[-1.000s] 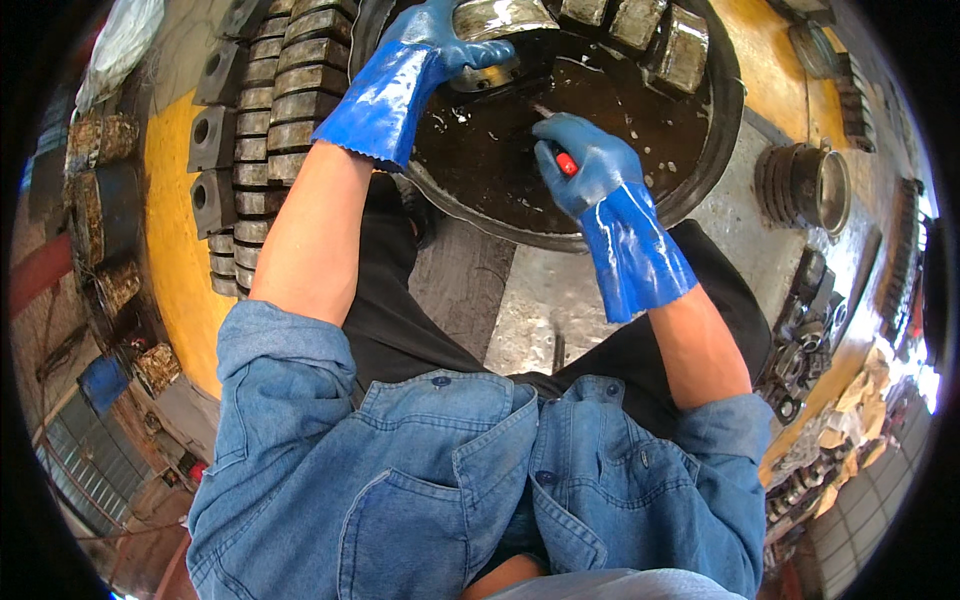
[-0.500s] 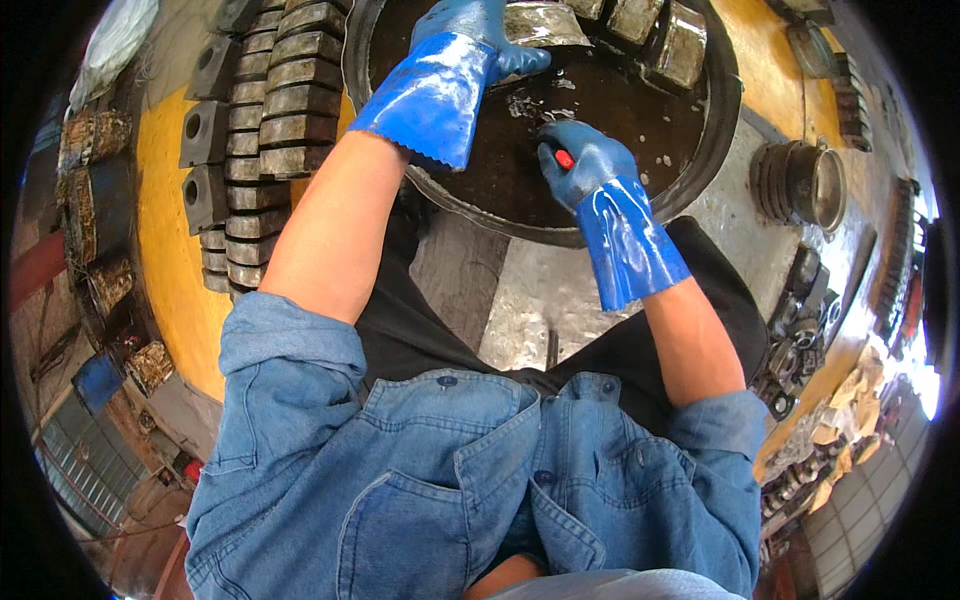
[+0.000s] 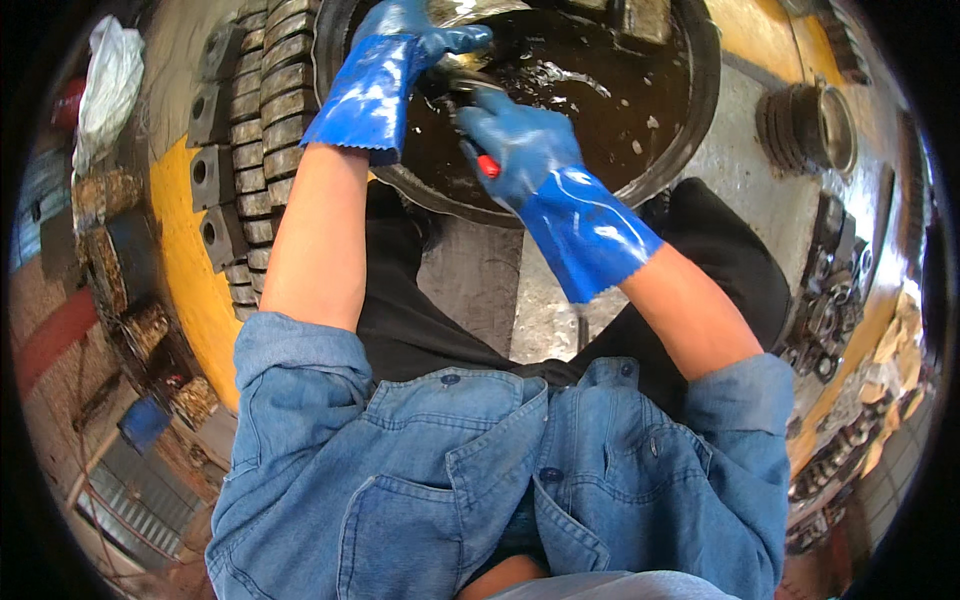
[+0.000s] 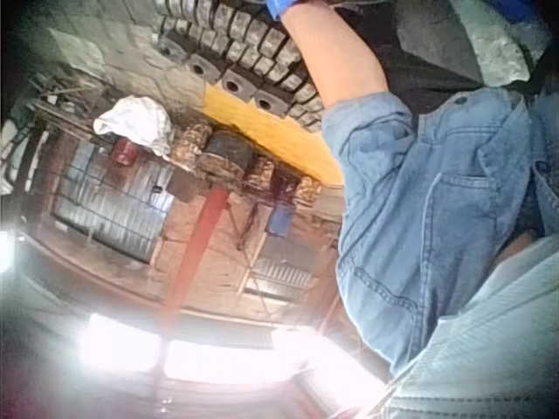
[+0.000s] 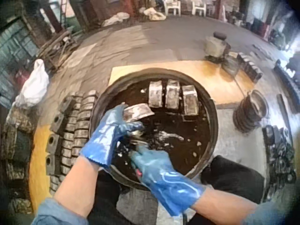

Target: The person, wearing blue gloves, cleans metal blocks and rings by dipping them into a bucket of dark liquid and scrubbing them with a small brush. They handle each part individually, lifting them out of the liquid to scrub the surfaces and then placing them back or setting them aside.

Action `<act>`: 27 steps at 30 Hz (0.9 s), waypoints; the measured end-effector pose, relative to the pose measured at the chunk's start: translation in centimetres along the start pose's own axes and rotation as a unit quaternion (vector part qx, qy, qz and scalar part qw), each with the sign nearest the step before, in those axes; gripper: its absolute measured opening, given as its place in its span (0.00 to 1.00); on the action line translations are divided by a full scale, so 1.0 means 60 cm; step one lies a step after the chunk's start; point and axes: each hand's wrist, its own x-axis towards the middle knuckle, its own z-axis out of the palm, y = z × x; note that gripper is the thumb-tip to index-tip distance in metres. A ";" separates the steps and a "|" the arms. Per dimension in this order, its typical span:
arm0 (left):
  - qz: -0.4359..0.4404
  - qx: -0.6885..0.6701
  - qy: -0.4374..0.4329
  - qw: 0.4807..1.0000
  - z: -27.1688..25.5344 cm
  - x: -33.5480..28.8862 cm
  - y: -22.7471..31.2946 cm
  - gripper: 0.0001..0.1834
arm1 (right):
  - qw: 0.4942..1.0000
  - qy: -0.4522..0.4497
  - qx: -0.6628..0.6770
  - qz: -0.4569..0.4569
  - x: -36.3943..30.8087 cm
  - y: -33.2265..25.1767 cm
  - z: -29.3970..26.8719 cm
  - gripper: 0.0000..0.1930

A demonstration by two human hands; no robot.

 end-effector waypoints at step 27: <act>0.001 0.028 -0.026 0.999 0.017 0.021 -0.062 0.49 | 0.961 -0.240 -0.063 0.121 -0.046 -0.009 -0.038 0.15</act>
